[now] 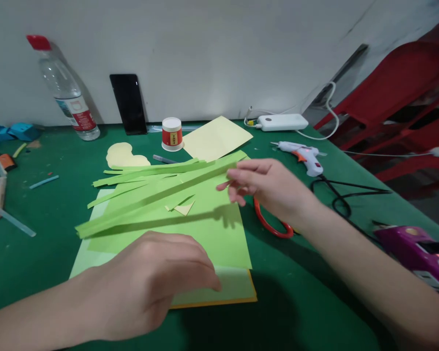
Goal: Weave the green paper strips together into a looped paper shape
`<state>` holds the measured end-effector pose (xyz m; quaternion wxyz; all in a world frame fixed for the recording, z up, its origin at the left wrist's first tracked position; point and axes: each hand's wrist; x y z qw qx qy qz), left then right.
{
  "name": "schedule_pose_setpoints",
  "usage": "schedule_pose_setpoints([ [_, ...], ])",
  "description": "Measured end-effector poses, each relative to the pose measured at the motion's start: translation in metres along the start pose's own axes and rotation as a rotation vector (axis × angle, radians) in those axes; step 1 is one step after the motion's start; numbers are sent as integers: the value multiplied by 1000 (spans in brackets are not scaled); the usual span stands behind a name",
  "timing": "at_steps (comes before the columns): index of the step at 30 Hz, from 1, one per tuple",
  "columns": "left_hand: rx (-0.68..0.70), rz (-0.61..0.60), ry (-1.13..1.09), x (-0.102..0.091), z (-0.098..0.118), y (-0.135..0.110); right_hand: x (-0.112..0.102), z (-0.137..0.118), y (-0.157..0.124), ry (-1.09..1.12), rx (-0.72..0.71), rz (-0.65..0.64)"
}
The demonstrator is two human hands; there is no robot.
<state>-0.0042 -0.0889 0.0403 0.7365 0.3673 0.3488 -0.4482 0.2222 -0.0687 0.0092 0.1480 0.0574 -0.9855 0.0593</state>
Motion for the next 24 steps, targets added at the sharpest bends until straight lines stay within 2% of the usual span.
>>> schedule_pose_setpoints([
  [4, 109, 339, 451, 12, -13, 0, 23, 13, -14, 51, 122, -173],
  [6, 107, 440, 677, 14, -22, 0, 30, 16, -19, 106, 164, -224],
  [10, 85, 468, 827, 13, -32, 1, 37, 14, -29, 103, 188, -266],
  [14, 86, 474, 829, 12, -32, 1, 40, 13, -37, 27, 141, -203],
  [19, 93, 473, 839, 16, -33, 0, 42, 13, -39, -44, 119, -197],
  [21, 92, 474, 851, 18, -34, -1, 42, 12, -37, -114, 51, -191],
  [24, 93, 465, 860, 20, -35, -2, 42, 13, -34, -353, -210, -131],
])
Point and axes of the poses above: each hand's wrist, its own y-axis towards the middle knuckle, its own x-axis out of the palm, z = x × y, and after that the axes turned 13 degrees about y, right-handed
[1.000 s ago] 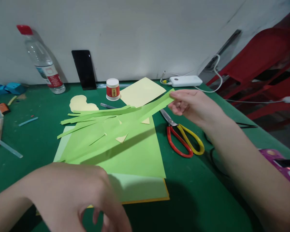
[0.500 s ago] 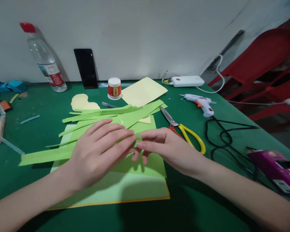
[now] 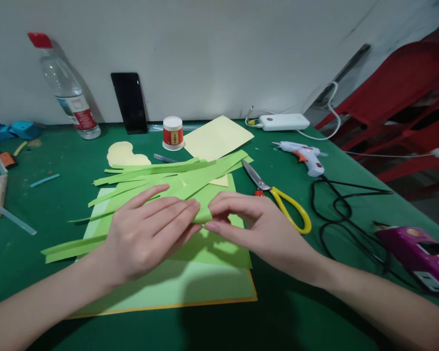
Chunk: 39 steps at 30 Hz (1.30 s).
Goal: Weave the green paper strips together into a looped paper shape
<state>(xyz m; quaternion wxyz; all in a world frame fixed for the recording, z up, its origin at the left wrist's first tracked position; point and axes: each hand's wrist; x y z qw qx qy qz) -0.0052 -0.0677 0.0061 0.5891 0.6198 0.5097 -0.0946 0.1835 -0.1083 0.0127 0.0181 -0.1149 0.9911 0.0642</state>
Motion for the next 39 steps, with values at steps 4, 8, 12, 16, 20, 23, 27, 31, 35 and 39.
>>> schedule_pose_setpoints([
  [4, 21, -12, -4, 1, 1, -1, -1, 3, 1, -318, -334, 98],
  [8, 54, -19, 1, 0, 1, -3, -2, 3, -1, -501, -567, 55],
  [12, 81, -8, 8, -2, 3, -2, -2, 1, -2, -646, -706, 72],
  [16, -45, -45, -125, -8, 8, 2, -1, 1, -2, -644, -729, 53],
  [20, -119, -121, -273, -15, 8, 6, -4, -5, -4, -619, -699, 31],
  [23, -181, -207, -361, -21, 3, 9, -12, -13, -4, -614, -644, 68],
  [27, -325, -326, -519, -25, -2, 12, -21, -19, -2, -563, -546, 163],
  [31, -403, -419, -661, -25, 2, 15, -12, -13, -3, -545, -531, 15],
  [35, -413, -455, -701, -26, 6, 17, -3, -8, -7, -517, -532, -108],
  [39, -518, -623, -763, -28, -1, 20, -12, -15, -7, -502, -421, -67],
])
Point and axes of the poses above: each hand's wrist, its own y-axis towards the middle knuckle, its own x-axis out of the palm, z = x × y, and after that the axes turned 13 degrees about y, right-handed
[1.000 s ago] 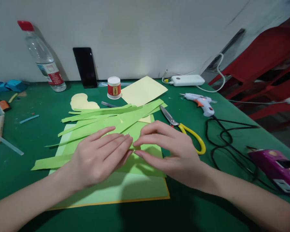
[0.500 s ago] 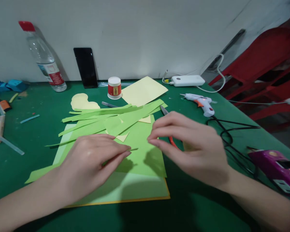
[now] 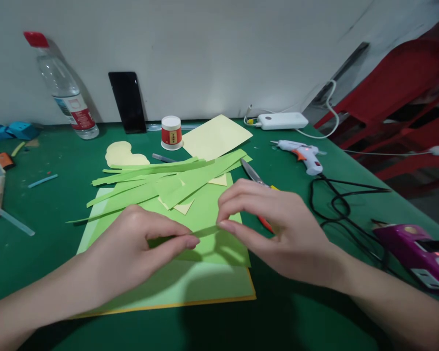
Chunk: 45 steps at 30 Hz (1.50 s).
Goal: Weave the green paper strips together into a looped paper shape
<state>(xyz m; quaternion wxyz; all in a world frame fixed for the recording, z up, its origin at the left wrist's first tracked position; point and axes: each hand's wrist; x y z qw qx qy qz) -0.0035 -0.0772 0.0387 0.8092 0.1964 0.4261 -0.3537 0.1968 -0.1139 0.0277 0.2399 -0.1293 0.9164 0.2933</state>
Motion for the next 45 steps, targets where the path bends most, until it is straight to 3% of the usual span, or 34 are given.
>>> schedule_pose_setpoints([
  [9, -317, -210, -136, -18, -9, 10, -57, 31, 12, 265, 414, -6],
  [13, -367, -249, -281, -20, -13, 15, -77, 44, 12, 192, 514, -36],
  [16, -385, -324, -354, -15, -14, 18, -70, 46, 13, -45, 476, -105],
  [19, -373, -408, -372, -5, -15, 20, -45, 38, 12, -183, 299, -150],
  [23, -337, -488, -463, 9, -16, 16, -12, 20, 9, -44, 275, -374],
  [26, -332, -492, -484, 13, -13, 13, -4, 11, 8, 91, 327, -451],
  [30, -318, -487, -479, 10, -9, 12, -6, 9, 8, 191, 346, -462],
  [36, -227, -490, -426, 5, -13, 12, -18, 17, 12, 83, 366, -470],
  [45, -240, -515, -337, -11, -31, 15, -74, 39, 7, -216, 388, -453],
])
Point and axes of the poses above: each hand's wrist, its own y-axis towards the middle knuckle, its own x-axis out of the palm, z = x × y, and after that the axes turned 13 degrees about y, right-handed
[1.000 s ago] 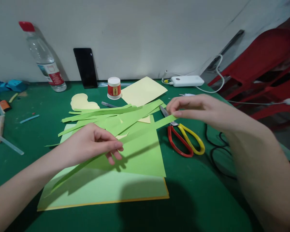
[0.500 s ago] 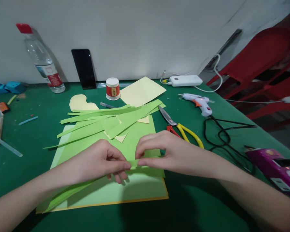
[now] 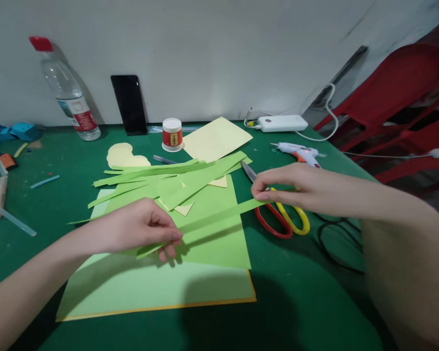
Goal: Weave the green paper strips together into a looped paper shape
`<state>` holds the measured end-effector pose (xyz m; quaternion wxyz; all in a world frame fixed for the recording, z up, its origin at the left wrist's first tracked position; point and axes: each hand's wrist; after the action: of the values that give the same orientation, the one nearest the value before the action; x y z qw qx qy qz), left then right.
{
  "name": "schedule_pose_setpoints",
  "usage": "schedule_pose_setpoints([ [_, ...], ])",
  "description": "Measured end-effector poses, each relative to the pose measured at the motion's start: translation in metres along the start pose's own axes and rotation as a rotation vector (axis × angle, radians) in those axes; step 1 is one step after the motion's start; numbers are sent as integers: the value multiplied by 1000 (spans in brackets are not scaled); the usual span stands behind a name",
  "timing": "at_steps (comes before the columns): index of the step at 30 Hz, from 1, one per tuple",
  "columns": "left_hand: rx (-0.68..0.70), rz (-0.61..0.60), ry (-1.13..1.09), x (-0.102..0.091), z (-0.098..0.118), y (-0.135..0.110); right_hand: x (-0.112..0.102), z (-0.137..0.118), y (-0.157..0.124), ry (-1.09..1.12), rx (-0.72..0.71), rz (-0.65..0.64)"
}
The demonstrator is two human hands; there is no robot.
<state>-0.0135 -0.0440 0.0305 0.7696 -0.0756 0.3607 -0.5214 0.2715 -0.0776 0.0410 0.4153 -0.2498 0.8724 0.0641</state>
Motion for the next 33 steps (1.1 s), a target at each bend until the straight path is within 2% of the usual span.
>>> schedule_pose_setpoints([
  [4, 0, 9, 25, -4, -1, -1, -5, 10, 0, 18, 11, 5],
  [8, 29, 4, -37, 0, 1, 1, 14, -7, 9, 71, 45, 3],
  [11, 22, 26, -55, 4, 4, 3, 32, -22, 17, 156, 15, 34],
  [13, 14, 52, -22, 4, 4, 4, 36, -26, 20, 193, 0, 56],
  [18, 3, 91, 86, -8, -1, -2, 17, -14, 12, 183, 21, 99],
  [20, -57, 171, 201, -15, -3, -4, 9, -10, 9, 161, 67, 144],
  [23, -129, 484, 367, -19, -3, -3, 11, -13, 9, 117, 59, 149],
  [25, -62, 653, 394, -12, -2, 1, 24, -21, 12, 100, 13, 120],
  [26, 1, 675, 390, -6, -1, 4, 32, -26, 14, 92, -5, 105],
  [30, 218, 575, 444, 24, 0, 14, 64, -40, 17, 38, -78, 123],
  [33, 308, 593, 497, 40, 0, 17, 78, -42, 17, 15, -151, 159],
])
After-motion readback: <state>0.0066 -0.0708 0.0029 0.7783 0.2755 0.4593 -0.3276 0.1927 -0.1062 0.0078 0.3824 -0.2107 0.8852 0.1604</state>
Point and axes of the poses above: each hand's wrist, its own y-axis towards the middle knuckle, its own x-axis out of the palm, z = x × y, and after that the axes turned 13 degrees about y, right-handed
